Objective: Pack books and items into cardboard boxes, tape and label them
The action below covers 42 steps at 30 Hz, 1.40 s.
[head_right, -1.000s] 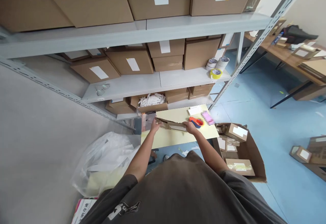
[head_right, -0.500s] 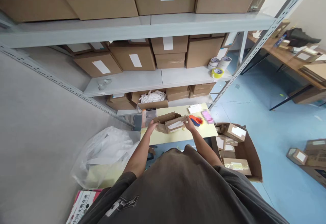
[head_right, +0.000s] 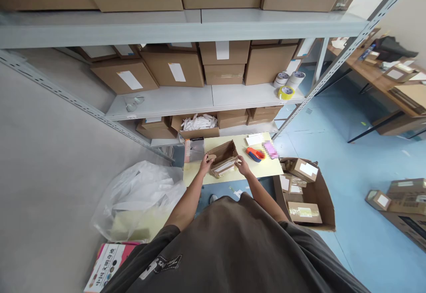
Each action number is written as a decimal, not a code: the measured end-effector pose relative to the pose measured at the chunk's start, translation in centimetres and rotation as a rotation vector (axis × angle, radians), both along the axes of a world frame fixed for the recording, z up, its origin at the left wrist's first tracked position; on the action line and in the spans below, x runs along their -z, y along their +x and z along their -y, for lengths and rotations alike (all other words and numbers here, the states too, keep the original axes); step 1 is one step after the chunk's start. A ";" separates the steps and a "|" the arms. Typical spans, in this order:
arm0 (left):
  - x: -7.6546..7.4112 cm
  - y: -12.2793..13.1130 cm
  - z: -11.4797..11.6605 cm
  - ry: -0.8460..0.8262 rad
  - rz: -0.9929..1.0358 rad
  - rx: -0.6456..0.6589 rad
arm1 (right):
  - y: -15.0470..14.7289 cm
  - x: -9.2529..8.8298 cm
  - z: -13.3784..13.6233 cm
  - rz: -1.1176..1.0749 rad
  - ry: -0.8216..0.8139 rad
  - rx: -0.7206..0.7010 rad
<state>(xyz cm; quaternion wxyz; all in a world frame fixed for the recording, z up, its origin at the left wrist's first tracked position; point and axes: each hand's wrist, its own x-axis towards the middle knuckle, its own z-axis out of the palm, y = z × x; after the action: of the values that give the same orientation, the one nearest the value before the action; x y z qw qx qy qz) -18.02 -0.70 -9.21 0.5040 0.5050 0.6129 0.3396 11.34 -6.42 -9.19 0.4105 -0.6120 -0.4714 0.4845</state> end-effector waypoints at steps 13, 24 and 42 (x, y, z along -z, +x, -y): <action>-1.3 0.2 -3.3 0.059 0.016 0.069 | 0.9 -2.9 0.5 0.412 0.269 -0.238; -2.0 -0.7 -3.2 -0.060 0.129 0.163 | -0.8 -2.3 0.6 0.237 0.116 0.157; -1.3 -0.2 1.1 0.079 0.037 0.105 | -0.7 -2.1 0.5 0.300 0.074 0.033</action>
<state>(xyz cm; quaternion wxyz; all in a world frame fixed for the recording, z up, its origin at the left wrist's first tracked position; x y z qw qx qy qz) -18.18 -1.82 -7.88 0.5121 0.5495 0.5622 0.3459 10.60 -6.90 -7.12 0.3657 -0.6696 -0.5349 0.3630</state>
